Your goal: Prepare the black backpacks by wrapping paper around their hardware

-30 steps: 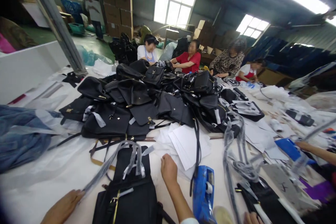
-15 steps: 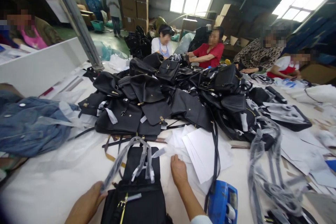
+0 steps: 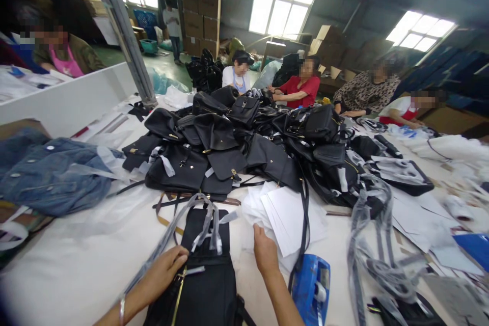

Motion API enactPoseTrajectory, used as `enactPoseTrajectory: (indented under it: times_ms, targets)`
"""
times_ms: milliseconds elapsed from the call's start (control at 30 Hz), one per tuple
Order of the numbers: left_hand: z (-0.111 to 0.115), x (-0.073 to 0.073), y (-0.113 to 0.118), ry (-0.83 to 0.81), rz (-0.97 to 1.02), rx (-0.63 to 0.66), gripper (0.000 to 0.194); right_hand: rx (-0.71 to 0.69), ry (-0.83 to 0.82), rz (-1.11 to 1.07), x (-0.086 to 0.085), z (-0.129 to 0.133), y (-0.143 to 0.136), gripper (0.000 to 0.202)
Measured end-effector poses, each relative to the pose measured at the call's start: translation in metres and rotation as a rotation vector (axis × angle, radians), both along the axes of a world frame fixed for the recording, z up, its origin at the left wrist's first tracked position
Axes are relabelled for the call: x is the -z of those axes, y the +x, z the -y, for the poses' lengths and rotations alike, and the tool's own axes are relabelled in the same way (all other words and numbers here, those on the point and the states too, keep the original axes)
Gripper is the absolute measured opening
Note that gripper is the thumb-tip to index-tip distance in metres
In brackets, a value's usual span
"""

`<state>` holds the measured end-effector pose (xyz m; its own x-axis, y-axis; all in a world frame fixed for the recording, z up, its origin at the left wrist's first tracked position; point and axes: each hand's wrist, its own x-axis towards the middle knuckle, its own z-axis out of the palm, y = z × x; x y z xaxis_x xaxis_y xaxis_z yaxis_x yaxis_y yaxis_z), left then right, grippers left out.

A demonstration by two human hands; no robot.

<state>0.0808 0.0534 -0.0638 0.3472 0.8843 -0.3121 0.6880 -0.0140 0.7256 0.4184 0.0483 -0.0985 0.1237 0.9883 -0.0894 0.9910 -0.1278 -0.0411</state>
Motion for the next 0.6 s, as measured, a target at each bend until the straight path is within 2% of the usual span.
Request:
enactPoseTrajectory:
  times_ms: [133,200,267,333,433,467,533,600]
  targets:
    - [0.004,0.000,0.002,-0.053,0.066,0.013,0.031,0.180,0.173,-0.335,-0.025,0.014,0.010,0.035]
    - [0.006,-0.004,0.007,-0.068,0.100,0.012,0.031,0.209,0.221,-0.468,-0.041,0.021,0.009,0.034]
    - [0.008,-0.014,0.015,-0.127,0.182,-0.010,0.030,0.216,0.284,-0.547,-0.059,0.028,0.000,0.033]
    - [0.011,-0.025,0.025,-0.162,0.308,-0.088,0.032,0.222,0.333,-0.634,-0.075,0.038,-0.021,0.031]
    - [0.017,-0.040,0.035,-0.138,0.540,-0.195,0.068,0.198,0.259,-0.884,-0.094,0.059,-0.066,0.030]
    - [0.020,-0.043,0.036,-0.178,0.628,-0.197,0.068,0.199,0.212,-0.988,-0.097,0.066,-0.080,0.030]
    - [0.025,-0.048,0.031,-0.350,0.794,-0.202,0.054,0.209,0.086,-1.230,-0.102,0.080,-0.101,0.034]
    - [0.032,-0.052,0.019,-0.502,0.925,-0.257,0.046,0.216,-0.083,-1.480,-0.105,0.089,-0.110,0.039]
